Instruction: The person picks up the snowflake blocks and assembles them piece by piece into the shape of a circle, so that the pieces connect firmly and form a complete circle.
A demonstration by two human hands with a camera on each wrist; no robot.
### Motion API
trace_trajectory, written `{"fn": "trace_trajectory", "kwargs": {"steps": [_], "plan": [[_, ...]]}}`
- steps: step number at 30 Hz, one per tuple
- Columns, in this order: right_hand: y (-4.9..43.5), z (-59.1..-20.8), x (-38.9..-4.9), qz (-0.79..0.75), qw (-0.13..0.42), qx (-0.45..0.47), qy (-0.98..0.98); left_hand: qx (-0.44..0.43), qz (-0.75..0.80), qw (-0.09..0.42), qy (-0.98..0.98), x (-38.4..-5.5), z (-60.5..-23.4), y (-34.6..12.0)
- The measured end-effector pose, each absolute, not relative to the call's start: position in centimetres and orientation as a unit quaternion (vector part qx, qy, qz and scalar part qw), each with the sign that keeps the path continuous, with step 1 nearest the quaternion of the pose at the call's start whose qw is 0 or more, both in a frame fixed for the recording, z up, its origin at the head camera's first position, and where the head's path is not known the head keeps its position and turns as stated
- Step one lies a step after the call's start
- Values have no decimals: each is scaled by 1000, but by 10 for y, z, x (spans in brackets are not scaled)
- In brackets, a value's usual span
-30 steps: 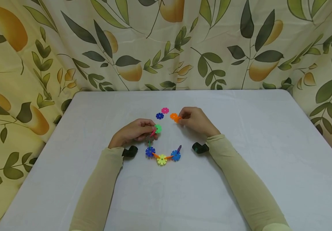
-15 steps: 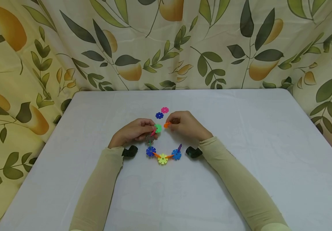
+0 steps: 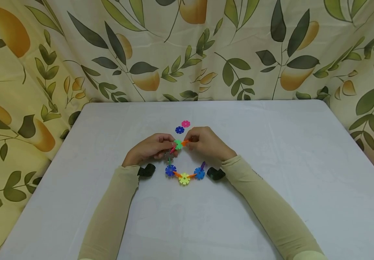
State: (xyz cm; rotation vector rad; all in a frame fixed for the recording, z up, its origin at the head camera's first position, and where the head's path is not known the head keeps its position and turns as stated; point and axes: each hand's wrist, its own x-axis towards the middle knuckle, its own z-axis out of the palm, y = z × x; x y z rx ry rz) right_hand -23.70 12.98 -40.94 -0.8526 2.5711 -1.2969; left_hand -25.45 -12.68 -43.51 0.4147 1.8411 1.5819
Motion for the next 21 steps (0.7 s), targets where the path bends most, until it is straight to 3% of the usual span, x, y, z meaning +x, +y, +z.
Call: {"fn": "trace_trajectory", "kwargs": {"steps": [21], "plan": [[123, -416, -235, -397, 6, -354, 847, 162, 585, 323, 726, -253, -436, -123]]}}
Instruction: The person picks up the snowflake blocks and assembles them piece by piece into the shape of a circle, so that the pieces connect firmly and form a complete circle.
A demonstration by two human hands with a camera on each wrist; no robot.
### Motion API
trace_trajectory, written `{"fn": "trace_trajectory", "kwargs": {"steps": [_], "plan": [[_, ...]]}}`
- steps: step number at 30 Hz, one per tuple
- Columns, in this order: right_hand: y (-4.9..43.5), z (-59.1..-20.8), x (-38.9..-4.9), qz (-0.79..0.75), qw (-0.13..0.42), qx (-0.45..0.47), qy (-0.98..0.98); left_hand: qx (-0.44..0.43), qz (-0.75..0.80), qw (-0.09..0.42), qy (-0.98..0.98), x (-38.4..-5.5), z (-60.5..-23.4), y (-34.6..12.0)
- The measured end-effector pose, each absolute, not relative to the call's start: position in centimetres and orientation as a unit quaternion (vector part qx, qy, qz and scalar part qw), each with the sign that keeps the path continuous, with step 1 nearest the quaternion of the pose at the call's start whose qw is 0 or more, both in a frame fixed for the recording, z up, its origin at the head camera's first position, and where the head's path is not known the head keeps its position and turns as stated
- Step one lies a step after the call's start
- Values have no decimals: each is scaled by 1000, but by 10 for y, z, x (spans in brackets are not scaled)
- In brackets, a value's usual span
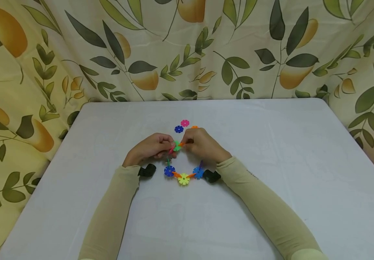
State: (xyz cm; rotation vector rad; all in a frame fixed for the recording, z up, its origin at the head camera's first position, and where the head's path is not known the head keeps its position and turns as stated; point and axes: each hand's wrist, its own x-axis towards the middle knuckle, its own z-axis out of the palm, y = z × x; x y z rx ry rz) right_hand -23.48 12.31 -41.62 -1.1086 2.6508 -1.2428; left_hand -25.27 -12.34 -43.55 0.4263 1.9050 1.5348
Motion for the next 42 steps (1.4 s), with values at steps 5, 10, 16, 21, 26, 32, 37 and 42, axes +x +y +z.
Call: {"fn": "trace_trajectory", "kwargs": {"steps": [5, 10, 16, 21, 26, 32, 37, 42], "plan": [[124, -412, -234, -406, 24, -332, 851, 165, 593, 330, 715, -255, -436, -122], [129, -404, -236, -416, 69, -298, 856, 167, 602, 341, 702, -255, -436, -127], [138, -389, -244, -417, 43, -264, 869, 155, 626, 375, 666, -254, -434, -130], [141, -382, -265, -387, 37, -270, 881, 151, 615, 391, 668, -254, -433, -130], [140, -379, -287, -373, 48, -256, 890, 162, 597, 397, 678, -254, -432, -129], [134, -385, -310, -359, 92, -227, 900, 155, 588, 392, 691, -256, -432, -129], [132, -396, -325, -356, 143, -189, 904, 162, 582, 395, 692, -256, -432, -127], [127, -406, -332, -339, 157, -187, 909, 163, 576, 399, 694, -255, -432, -128]]}}
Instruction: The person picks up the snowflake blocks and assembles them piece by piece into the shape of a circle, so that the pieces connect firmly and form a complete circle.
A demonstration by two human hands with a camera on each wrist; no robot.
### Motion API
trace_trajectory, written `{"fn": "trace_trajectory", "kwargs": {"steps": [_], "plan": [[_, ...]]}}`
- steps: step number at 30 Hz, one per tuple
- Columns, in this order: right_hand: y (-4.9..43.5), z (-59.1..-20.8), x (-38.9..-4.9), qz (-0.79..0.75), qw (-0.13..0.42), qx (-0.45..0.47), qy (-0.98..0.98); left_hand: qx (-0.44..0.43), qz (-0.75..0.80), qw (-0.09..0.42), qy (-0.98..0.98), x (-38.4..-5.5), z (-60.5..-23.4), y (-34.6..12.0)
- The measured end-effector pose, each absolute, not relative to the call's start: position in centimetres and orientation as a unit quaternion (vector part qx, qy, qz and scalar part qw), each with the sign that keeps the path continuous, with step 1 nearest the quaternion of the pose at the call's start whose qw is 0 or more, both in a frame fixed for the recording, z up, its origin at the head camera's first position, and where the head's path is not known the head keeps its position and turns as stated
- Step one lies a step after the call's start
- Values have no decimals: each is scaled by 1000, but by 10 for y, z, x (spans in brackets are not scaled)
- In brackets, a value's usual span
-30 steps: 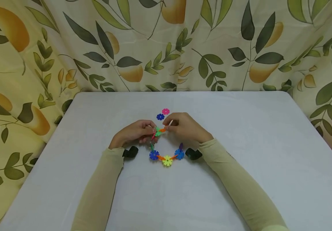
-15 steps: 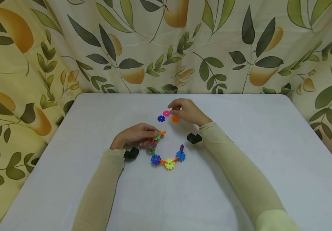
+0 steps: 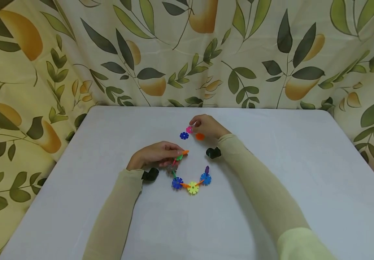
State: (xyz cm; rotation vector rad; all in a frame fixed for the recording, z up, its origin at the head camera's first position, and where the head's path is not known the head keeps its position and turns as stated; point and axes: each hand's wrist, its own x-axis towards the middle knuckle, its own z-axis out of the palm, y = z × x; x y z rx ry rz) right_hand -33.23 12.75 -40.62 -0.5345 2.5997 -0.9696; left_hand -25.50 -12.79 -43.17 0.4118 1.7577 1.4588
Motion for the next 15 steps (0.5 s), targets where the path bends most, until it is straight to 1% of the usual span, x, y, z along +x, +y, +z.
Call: {"fn": "trace_trajectory", "kwargs": {"steps": [4, 11, 15], "plan": [[125, -408, -332, -323, 144, -200, 914, 167, 574, 400, 695, -254, -432, -127], [121, -412, -333, -306, 143, -188, 922, 164, 574, 397, 697, -253, -432, -127], [124, -413, -328, -323, 128, -178, 921, 167, 574, 395, 697, -253, -432, -127]]}}
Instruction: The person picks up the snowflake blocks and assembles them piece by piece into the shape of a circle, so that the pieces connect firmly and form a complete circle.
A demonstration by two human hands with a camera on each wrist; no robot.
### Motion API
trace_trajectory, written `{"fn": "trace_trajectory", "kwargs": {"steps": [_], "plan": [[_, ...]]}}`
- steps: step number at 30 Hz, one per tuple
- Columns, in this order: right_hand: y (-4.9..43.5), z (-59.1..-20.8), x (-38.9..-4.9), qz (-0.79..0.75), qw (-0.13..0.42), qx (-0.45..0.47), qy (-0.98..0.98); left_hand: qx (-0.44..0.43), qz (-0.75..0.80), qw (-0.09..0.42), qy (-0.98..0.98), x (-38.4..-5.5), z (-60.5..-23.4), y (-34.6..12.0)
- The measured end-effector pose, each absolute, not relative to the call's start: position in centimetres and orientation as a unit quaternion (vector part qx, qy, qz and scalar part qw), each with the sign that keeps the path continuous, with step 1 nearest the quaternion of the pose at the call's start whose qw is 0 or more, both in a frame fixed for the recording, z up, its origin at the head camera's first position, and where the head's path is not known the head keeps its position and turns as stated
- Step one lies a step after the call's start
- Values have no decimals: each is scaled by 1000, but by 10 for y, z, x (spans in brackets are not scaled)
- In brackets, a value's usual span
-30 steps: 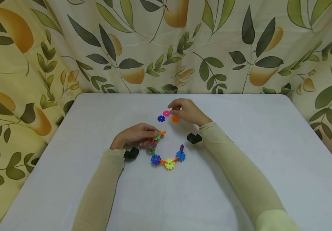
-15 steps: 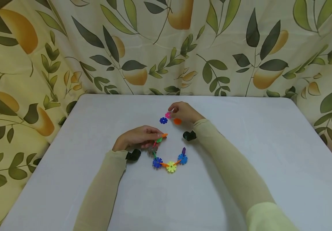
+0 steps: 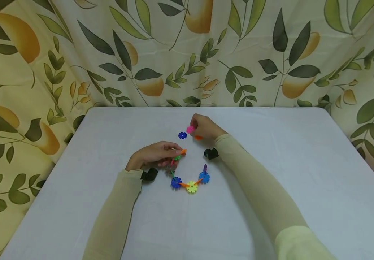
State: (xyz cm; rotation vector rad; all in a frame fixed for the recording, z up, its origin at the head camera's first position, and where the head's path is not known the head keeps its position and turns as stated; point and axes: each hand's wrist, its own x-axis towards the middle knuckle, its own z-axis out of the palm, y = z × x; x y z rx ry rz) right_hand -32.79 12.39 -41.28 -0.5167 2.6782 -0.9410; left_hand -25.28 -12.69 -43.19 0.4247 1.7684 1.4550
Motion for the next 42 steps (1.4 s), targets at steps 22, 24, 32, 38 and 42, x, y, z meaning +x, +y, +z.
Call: {"fn": "trace_trajectory", "kwargs": {"steps": [22, 24, 32, 38, 42], "plan": [[139, -402, -279, -415, 117, -184, 883, 166, 576, 394, 696, -250, -431, -125], [137, -401, -273, -417, 128, -188, 880, 173, 573, 390, 699, -250, -431, -125], [129, -403, -257, -433, 139, -213, 865, 197, 563, 382, 706, -252, -433, -127], [127, -409, -251, -440, 141, -236, 855, 189, 569, 382, 703, -253, -435, -128], [128, -409, -247, -447, 143, -241, 849, 191, 567, 380, 706, -253, -435, -128]]}}
